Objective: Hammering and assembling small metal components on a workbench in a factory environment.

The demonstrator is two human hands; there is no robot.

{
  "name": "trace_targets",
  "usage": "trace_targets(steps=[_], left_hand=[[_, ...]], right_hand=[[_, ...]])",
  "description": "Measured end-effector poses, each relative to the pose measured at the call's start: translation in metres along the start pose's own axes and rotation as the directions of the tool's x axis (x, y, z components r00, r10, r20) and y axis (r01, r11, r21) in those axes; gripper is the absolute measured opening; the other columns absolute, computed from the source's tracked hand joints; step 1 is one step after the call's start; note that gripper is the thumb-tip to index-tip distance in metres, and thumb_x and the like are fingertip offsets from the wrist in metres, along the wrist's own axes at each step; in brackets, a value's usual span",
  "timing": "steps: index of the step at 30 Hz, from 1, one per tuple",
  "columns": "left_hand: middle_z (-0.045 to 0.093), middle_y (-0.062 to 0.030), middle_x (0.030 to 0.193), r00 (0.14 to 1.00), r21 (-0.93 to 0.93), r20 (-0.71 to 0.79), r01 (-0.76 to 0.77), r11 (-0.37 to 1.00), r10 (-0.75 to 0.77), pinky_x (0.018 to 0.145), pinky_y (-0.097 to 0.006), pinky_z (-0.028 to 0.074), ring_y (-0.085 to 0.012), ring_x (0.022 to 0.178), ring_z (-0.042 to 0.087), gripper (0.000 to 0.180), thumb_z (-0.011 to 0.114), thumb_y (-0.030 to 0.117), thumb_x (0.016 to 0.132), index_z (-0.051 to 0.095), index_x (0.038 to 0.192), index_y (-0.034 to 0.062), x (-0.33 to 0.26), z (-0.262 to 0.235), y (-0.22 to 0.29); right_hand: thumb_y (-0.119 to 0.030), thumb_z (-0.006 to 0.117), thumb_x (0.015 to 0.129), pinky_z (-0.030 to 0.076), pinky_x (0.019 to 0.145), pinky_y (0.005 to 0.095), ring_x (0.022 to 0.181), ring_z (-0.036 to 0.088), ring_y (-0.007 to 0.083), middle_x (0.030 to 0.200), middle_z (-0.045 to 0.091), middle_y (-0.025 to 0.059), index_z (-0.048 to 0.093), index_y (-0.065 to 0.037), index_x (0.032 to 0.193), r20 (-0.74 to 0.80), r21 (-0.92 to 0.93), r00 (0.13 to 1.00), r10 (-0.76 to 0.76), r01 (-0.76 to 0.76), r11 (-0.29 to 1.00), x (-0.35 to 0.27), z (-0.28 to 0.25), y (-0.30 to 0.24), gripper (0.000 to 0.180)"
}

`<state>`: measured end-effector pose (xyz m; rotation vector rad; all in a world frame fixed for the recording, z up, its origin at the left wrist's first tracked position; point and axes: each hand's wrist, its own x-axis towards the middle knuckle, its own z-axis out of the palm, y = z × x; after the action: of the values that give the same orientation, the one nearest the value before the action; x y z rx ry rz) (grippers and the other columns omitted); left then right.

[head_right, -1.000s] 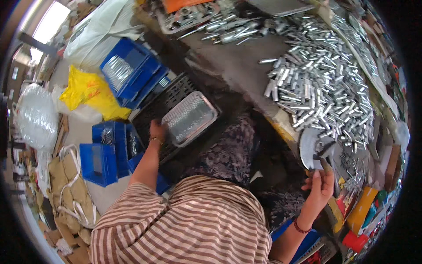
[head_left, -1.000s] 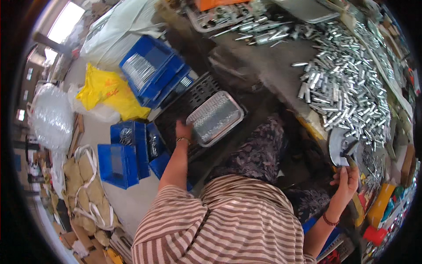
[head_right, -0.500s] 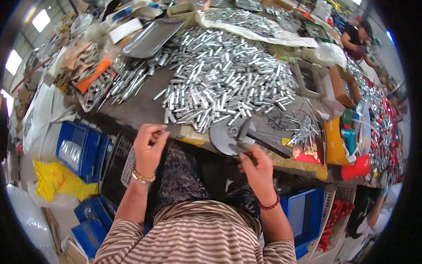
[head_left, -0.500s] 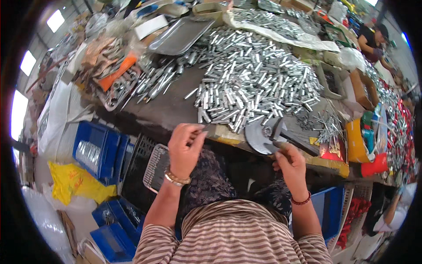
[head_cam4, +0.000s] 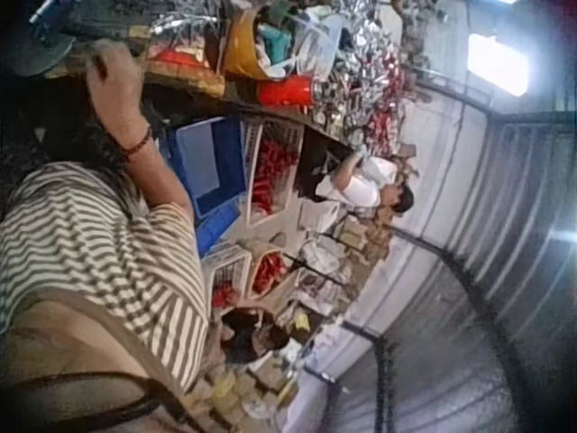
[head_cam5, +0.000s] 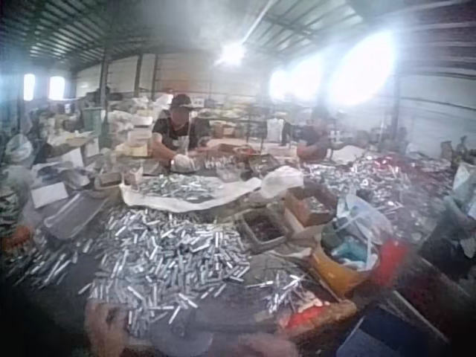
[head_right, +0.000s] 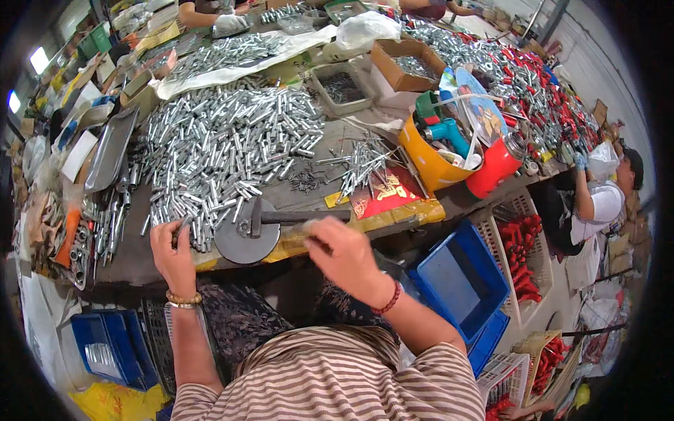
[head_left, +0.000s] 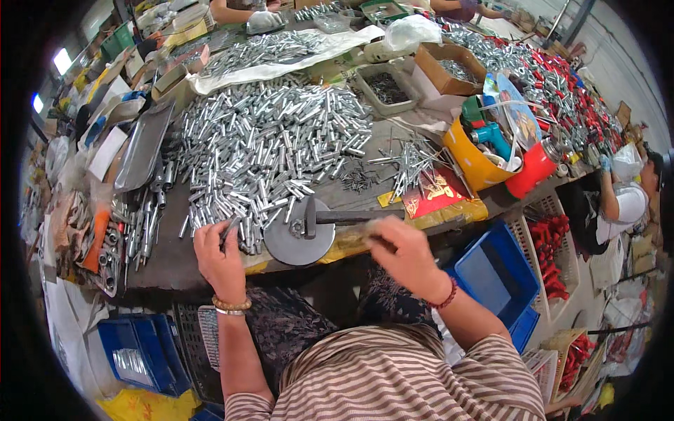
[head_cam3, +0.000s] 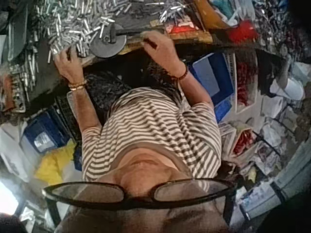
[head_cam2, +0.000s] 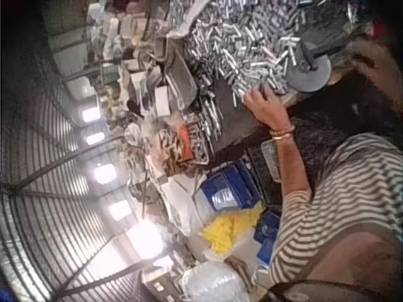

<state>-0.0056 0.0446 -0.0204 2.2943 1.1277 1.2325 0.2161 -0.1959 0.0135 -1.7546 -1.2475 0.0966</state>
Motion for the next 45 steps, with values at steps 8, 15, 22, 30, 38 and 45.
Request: trace_targets(steps=[8,15,22,30,38,45], left_hand=[[0.064,-0.0078,0.102,0.994,-0.108,-0.107,-0.009,0.994,-0.003,0.070,-0.033,0.047,-0.0249,0.094,0.060,0.015,0.078,0.003,0.090,0.072,0.103,0.0027,-0.012,-0.001,0.009],[0.066,-0.0087,0.095,0.982,-0.201,0.151,-0.079,0.976,0.111,0.081,-0.038,0.049,-0.0280,0.092,0.062,0.016,0.079,0.003,0.084,0.074,0.098,0.0049,-0.025,-0.007,0.043],[0.064,-0.0083,0.091,0.918,-0.155,0.346,-0.147,0.977,0.193,0.079,-0.039,0.050,-0.0296,0.089,0.063,0.016,0.079,0.008,0.083,0.078,0.098,0.0061,-0.026,-0.008,0.056],[0.063,-0.0072,0.091,0.896,-0.157,0.384,-0.174,0.972,0.223,0.079,-0.040,0.050,-0.0289,0.091,0.062,0.015,0.079,0.009,0.082,0.076,0.097,0.0069,-0.020,-0.011,0.057],[0.063,-0.0067,0.091,0.898,-0.166,0.368,-0.192,0.967,0.241,0.078,-0.040,0.050,-0.0285,0.088,0.063,0.013,0.078,0.009,0.084,0.076,0.096,0.0075,-0.022,-0.012,0.057],[0.062,-0.0061,0.090,0.901,-0.145,0.355,-0.211,0.967,0.250,0.073,-0.039,0.050,-0.0269,0.084,0.062,0.016,0.080,0.009,0.083,0.078,0.099,0.0099,-0.025,-0.010,0.054]], right_hand=[[-0.008,0.075,0.079,0.057,0.076,0.0411,0.094,0.067,0.0299,0.096,0.064,0.0097,0.072,-0.008,0.093,-0.026,-0.637,0.997,-0.068,0.036,0.770,0.069,-0.037,0.056,0.014],[-0.010,0.070,0.080,0.054,0.084,0.0427,0.102,0.064,0.0288,0.097,0.066,0.0091,0.074,-0.010,0.081,0.258,-0.739,0.958,-0.122,0.277,0.615,0.101,-0.034,0.058,0.005],[-0.008,0.068,0.084,0.052,0.072,0.0418,0.082,0.065,0.0304,0.089,0.060,0.0093,0.068,-0.008,0.084,0.321,-0.197,0.913,-0.253,0.326,0.925,0.049,0.024,-0.011,0.000],[-0.007,0.076,0.077,0.052,0.080,0.0407,0.090,0.063,0.0271,0.090,0.058,0.0061,0.067,-0.009,0.091,0.256,-0.260,0.924,-0.284,0.349,0.901,0.035,0.051,-0.014,0.016],[-0.007,0.077,0.076,0.049,0.080,0.0393,0.089,0.061,0.0249,0.089,0.056,0.0043,0.067,-0.009,0.088,0.224,-0.254,0.909,-0.351,0.402,0.880,0.035,0.056,-0.010,0.016],[-0.007,0.080,0.074,0.049,0.079,0.0405,0.088,0.061,0.0268,0.091,0.059,0.0050,0.068,-0.008,0.088,0.227,-0.206,0.906,-0.358,0.404,0.891,0.038,0.057,-0.008,0.019]])
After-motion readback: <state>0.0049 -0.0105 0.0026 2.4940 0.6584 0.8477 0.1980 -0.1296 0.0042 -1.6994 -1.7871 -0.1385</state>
